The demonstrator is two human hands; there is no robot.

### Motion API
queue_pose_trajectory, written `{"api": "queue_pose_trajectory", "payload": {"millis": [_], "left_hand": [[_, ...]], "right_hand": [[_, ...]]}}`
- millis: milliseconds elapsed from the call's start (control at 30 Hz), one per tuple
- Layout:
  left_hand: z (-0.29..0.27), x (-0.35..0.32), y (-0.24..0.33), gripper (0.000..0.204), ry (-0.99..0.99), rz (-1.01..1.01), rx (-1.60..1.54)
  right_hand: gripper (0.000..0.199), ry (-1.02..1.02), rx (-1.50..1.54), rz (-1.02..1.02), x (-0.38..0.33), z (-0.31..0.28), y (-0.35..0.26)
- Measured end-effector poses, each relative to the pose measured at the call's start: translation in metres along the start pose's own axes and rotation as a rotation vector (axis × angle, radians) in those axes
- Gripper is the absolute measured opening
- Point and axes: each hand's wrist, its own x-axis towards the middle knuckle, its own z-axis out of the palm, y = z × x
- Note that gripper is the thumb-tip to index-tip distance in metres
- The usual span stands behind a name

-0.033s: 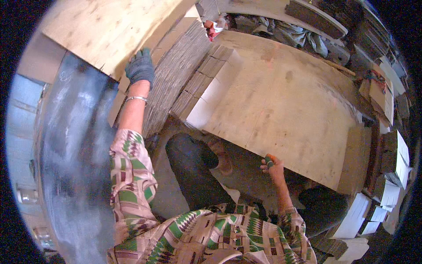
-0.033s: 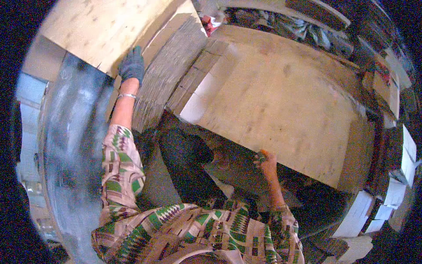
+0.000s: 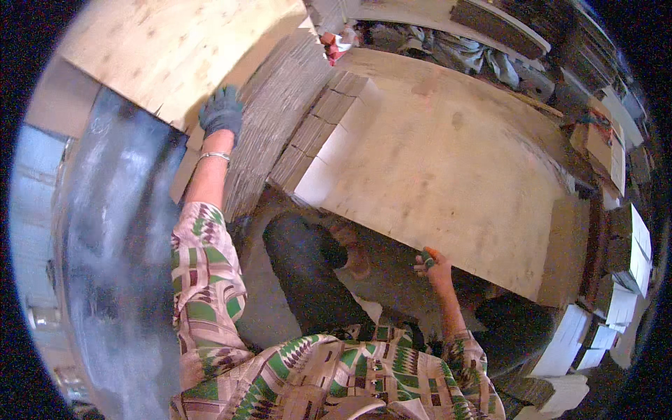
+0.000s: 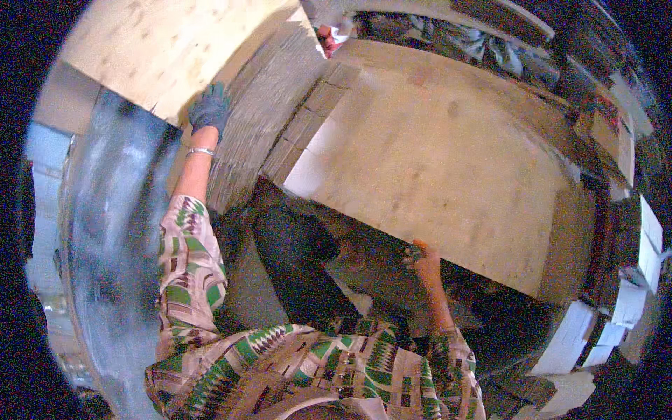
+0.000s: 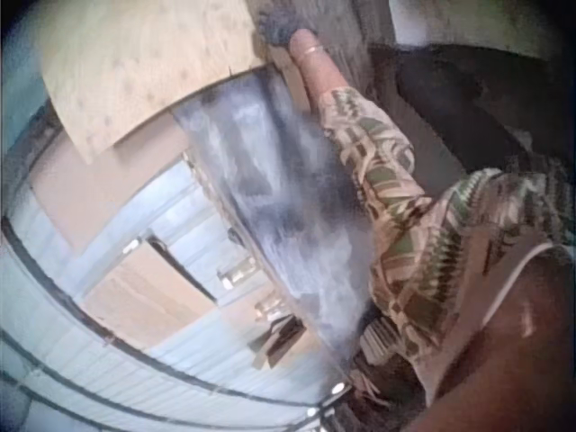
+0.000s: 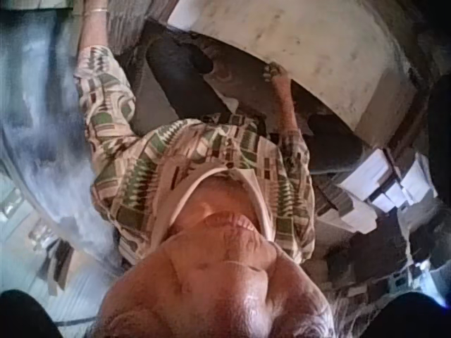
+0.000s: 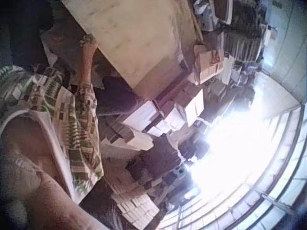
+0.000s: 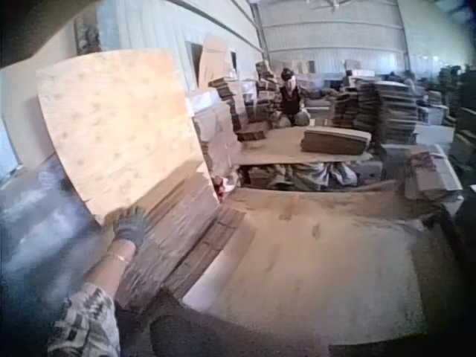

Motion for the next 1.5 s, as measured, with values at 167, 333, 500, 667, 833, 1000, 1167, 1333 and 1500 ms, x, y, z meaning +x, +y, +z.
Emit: {"api": "queue_pose_trajectory", "payload": {"millis": [167,333,500,667,833,1000,1167,1333,1500], "left_hand": [[0.023,-0.027,0.047,0.046,-0.313,0.133,-0.288],[0.078,-0.058,0.089,0.051,-0.302,0.216,-0.283],[0.081,-0.087,0.199,0.057,-0.115,0.334,-0.298],[0.042,-0.196,0.311,0.064,-0.127,0.663,-0.659],[-0.009,-0.285,0.392,0.059,-0.44,1.049,-0.898],[-0.02,-0.248,0.387,0.056,-0.653,0.931,-1.027],[-0.13,-0.224,0.428,0.051,-0.475,0.987,-1.409],[-0.281,-0.274,0.476,0.05,-0.591,1.254,-1.786],[-0.366,-0.411,0.586,0.049,-1.476,1.401,-1.856]], "right_hand": [[0.04,0.101,-0.205,-0.18,-0.027,-0.054,0.031],[0.04,0.368,-0.188,-0.16,-0.07,-0.084,-0.051],[0.037,0.92,-0.35,-0.47,-0.19,-0.192,-0.125],[0.038,1.488,-0.17,-0.592,-0.321,-0.277,-0.11],[0.041,2.127,-0.124,-0.273,-0.448,-0.386,0.065],[0.061,1.696,0.758,-0.14,-0.449,-0.37,0.072],[0.096,1.571,0.812,-0.195,-0.455,-0.375,0.059],[0.099,1.397,0.392,-0.186,-0.45,-0.351,0.057],[0.102,1.475,0.864,-0.003,-0.436,-0.347,0.011]]}}
